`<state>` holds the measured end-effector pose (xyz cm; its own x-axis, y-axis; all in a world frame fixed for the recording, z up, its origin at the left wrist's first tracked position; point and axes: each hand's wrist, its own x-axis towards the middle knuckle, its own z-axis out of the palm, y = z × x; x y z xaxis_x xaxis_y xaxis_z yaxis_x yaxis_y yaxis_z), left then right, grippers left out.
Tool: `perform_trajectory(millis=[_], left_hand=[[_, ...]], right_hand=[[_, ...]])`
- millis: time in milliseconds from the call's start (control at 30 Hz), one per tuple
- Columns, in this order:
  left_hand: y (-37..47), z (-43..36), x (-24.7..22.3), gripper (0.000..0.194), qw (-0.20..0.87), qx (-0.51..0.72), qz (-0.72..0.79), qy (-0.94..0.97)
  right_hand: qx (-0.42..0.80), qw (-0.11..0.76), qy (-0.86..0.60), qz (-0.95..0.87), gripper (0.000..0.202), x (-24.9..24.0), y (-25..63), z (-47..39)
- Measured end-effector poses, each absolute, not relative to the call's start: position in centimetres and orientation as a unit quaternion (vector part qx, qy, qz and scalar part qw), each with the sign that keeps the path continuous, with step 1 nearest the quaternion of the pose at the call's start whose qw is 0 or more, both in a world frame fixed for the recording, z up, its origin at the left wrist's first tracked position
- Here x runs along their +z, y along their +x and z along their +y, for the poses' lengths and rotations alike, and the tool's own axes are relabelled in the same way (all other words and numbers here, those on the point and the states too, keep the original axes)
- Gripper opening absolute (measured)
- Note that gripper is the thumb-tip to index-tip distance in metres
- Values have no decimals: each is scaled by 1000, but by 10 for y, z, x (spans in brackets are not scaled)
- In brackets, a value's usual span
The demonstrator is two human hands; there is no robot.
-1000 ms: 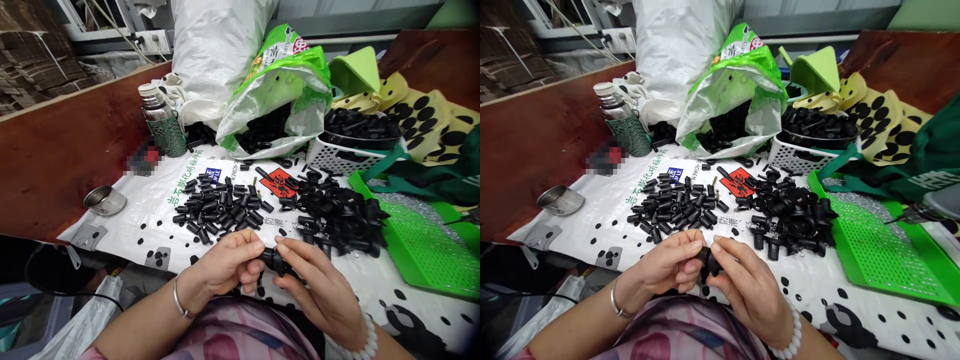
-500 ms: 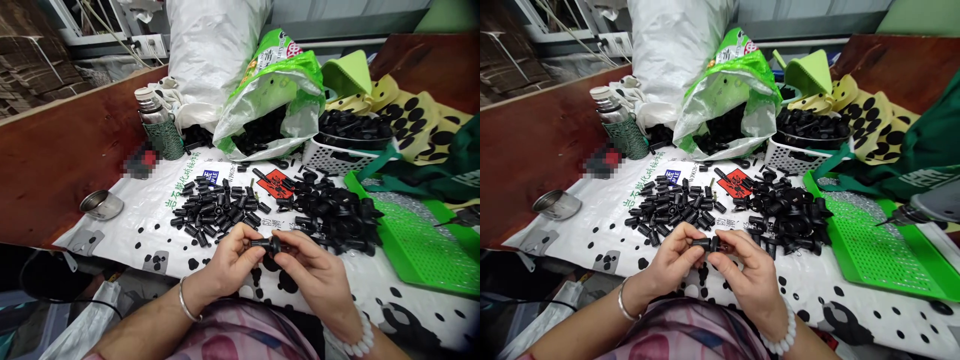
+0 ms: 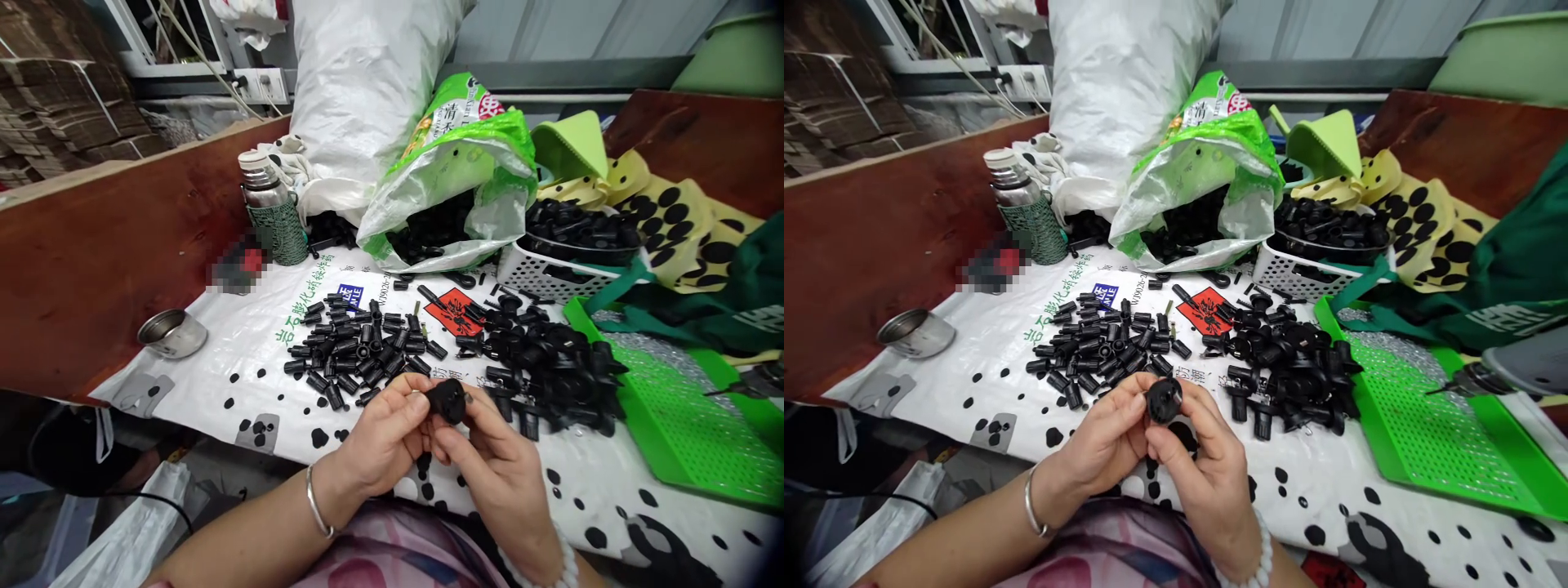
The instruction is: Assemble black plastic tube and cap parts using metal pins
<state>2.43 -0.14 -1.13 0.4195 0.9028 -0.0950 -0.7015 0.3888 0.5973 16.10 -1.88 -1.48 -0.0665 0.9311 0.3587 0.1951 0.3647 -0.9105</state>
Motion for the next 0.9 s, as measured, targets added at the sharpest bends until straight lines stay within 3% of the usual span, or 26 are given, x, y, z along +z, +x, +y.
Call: perform_trajectory(millis=[200, 433, 567, 633, 700, 800, 900], left_hand=[[26, -4, -19, 39, 779, 479, 256, 314], [19, -6, -13, 31, 732, 449, 326, 395], [4, -11, 1, 25, 536, 525, 398, 528], [-4, -11, 12, 44, 395, 534, 350, 660], [-10, -8, 23, 56, 312, 464, 272, 783], [-11, -1, 33, 50, 276, 366, 223, 860], [-7, 3, 28, 50, 280, 348, 251, 859]], right_hand=[[399, 534, -458, -588, 23, -12, 155, -21], [424, 563, -434, -562, 22, -13, 158, -19], [415, 548, -447, -572, 18, -9, 163, -19], [423, 533, -444, -583, 16, -6, 166, -20], [444, 519, -427, -593, 13, -4, 167, -21], [475, 510, -401, -594, 11, -2, 167, -23], [486, 524, -407, -570, 14, -4, 165, -24]])
